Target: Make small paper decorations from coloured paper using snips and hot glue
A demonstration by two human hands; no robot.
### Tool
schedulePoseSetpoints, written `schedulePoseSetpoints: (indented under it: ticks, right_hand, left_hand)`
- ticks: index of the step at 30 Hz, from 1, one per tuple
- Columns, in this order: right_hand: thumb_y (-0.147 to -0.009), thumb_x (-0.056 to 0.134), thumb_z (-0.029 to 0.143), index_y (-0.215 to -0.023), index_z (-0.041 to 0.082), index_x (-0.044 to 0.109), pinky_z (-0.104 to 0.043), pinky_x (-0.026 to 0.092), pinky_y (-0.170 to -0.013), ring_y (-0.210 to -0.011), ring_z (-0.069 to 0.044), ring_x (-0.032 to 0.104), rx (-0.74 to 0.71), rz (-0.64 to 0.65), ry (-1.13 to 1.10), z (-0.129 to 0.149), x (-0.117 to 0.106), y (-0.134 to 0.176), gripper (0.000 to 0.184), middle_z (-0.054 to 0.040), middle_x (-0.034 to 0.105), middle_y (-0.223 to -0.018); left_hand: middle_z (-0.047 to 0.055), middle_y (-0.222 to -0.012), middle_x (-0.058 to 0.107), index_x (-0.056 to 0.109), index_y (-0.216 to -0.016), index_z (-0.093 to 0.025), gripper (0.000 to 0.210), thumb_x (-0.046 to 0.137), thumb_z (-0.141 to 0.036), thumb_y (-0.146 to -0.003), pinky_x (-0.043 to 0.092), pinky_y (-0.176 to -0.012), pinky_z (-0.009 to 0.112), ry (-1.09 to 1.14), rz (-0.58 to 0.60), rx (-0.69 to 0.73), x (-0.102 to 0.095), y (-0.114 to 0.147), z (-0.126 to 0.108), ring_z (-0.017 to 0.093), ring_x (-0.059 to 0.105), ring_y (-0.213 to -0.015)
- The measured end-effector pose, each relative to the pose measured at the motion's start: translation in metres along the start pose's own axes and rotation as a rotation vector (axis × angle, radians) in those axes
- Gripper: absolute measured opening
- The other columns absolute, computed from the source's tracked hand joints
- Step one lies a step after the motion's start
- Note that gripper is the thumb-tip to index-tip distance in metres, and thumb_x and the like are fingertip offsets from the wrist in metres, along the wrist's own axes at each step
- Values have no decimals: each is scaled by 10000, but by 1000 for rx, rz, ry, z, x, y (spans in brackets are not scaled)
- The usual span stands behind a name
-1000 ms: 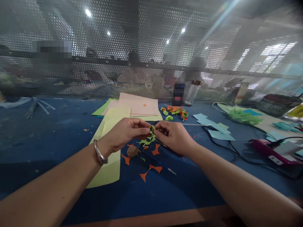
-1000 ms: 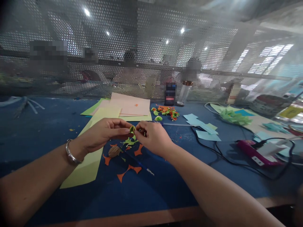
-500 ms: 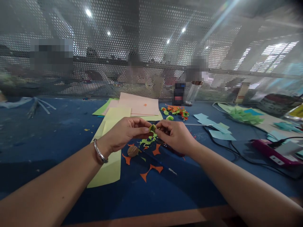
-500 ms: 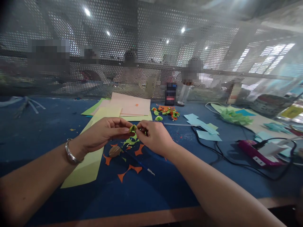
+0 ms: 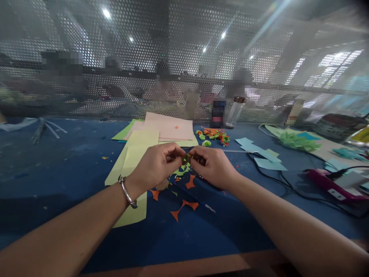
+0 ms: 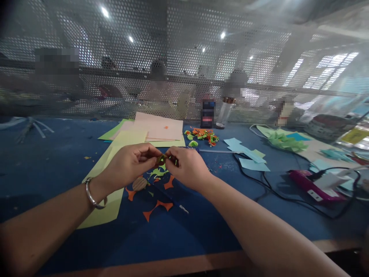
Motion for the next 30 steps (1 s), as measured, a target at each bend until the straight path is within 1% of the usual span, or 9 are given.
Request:
schedulePoseSetpoints:
  ticks: [4, 8, 11, 17, 21, 26, 30]
  right_hand:
    - [-843, 589, 151, -847, 163, 678, -229, 342, -538, -552, -84, 481, -11, -13, 0, 1, 0, 0, 90, 31, 599, -659]
    - [-846, 585, 146, -852, 158, 680, -231, 350, -545, -571, -88, 498, -20, -15, -2, 1, 1, 0, 95, 21, 605, -673]
    - [-839, 586, 137, -854, 157, 682, -229, 357, -549, -574, -87, 503, -20, -19, -6, 2, 1, 0, 99, 19, 614, -682]
    - [-833, 588, 129, -843, 155, 679, -228, 367, -552, -578, -85, 504, -24, -10, -21, 3, 1, 0, 95, 17, 619, -694]
    - [-829, 586, 122, -838, 153, 677, -224, 370, -547, -574, -84, 500, -24, -15, -57, 2, 2, 0, 96, 21, 608, -678]
    - [-843, 585, 137, -843, 155, 676, -221, 373, -550, -580, -86, 506, -35, -17, -79, 1, 3, 1, 93, 23, 602, -673]
    - [-855, 579, 150, -860, 156, 683, -222, 387, -564, -595, -90, 525, -43, -15, -92, 0, 3, 1, 104, 17, 616, -691]
  left_hand:
    - [59, -897, 754, 696, -957, -172, 145, 650, -268, -858, 601, -785, 307, -43, -20, -31, 0, -1, 0, 196, 734, -849]
    - [51, -847, 757, 692, -936, -172, 134, 643, -265, -853, 599, -713, 287, -40, -23, -62, 1, 0, -1, 186, 737, -779]
    - [46, -832, 763, 689, -917, -176, 110, 641, -240, -843, 586, -675, 262, -46, -24, -63, 0, 0, 0, 179, 739, -763]
    - [34, -876, 770, 694, -906, -191, 93, 653, -234, -834, 597, -721, 275, -57, -19, -64, 0, -2, 2, 180, 744, -802]
    - [30, -868, 768, 700, -892, -191, 82, 649, -216, -833, 600, -751, 286, -27, -17, -67, 0, -3, 3, 182, 744, -814]
    - [37, -853, 765, 697, -890, -180, 83, 662, -207, -820, 600, -750, 289, 51, 2, -81, -1, -4, 4, 187, 745, -815]
    - [41, -839, 765, 685, -881, -177, 85, 680, -228, -813, 596, -723, 283, 42, -7, -100, -2, -4, 4, 186, 744, -790]
Point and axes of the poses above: each hand's wrist, its own y-axis away from the middle knuckle, its own x-axis out of the palm, z = x × y, the point moved 2 cm from there along -y, towards the middle knuckle
